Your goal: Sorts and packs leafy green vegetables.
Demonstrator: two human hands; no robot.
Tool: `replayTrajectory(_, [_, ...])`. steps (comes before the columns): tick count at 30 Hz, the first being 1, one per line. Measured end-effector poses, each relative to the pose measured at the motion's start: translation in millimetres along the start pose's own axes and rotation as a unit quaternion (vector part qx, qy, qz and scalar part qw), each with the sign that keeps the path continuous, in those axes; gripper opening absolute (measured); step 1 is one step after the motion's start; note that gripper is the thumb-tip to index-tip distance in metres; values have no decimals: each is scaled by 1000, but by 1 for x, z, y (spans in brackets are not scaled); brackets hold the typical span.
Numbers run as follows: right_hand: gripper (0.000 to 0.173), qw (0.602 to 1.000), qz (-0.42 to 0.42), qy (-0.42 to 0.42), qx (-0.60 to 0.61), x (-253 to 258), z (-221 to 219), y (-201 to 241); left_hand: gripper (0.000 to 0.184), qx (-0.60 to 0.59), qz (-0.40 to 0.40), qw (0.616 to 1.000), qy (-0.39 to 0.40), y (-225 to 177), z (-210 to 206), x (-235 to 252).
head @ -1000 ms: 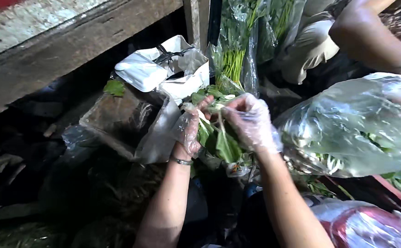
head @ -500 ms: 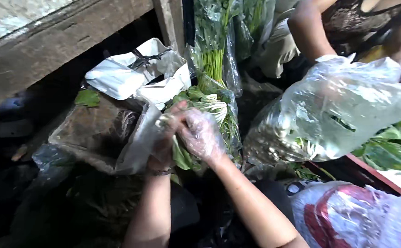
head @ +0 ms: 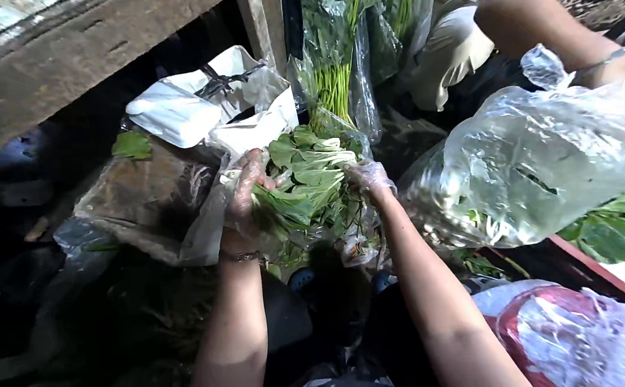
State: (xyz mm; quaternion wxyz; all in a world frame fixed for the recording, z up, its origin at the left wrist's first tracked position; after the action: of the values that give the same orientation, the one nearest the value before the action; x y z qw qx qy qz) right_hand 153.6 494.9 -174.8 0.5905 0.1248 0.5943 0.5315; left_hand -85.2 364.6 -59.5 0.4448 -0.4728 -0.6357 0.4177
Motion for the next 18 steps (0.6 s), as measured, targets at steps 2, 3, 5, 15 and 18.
replayTrajectory(2, [45, 998, 39, -2, 54, -7, -3, 6, 17, 42, 32, 999, -14, 5, 7, -3])
replayTrajectory(3, [42, 994, 66, -3, 87, -14, -3, 12, 20, 62, 44, 997, -23, 8, 11, -4])
replayTrajectory(5, [34, 981, 128, -3, 144, -30, -3, 29, 27, 86, 62, 994, -32, 10, 15, -7])
replayTrajectory(15, [27, 866, 496, -9, -63, -134, -14, 136, 51, -41, 11, 993, 111, 14, -20, -12])
replayTrajectory(18, [25, 860, 508, 14, -52, -156, -50, 142, 49, 3, -8, 996, 91, 3, -32, -18])
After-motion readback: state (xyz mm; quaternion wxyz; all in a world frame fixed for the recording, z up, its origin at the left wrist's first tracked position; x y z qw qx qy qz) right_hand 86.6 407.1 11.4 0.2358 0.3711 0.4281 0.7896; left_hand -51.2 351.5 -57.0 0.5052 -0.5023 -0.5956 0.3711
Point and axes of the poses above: each hand's wrist, its own x-axis towards the middle knuckle, its own z-axis out of the back of the hand, y = z × x, the point moved 8 cm from there along x, towards the middle knuckle, and after that the axes turned 12 degrees about y, right-handed, at the moved point
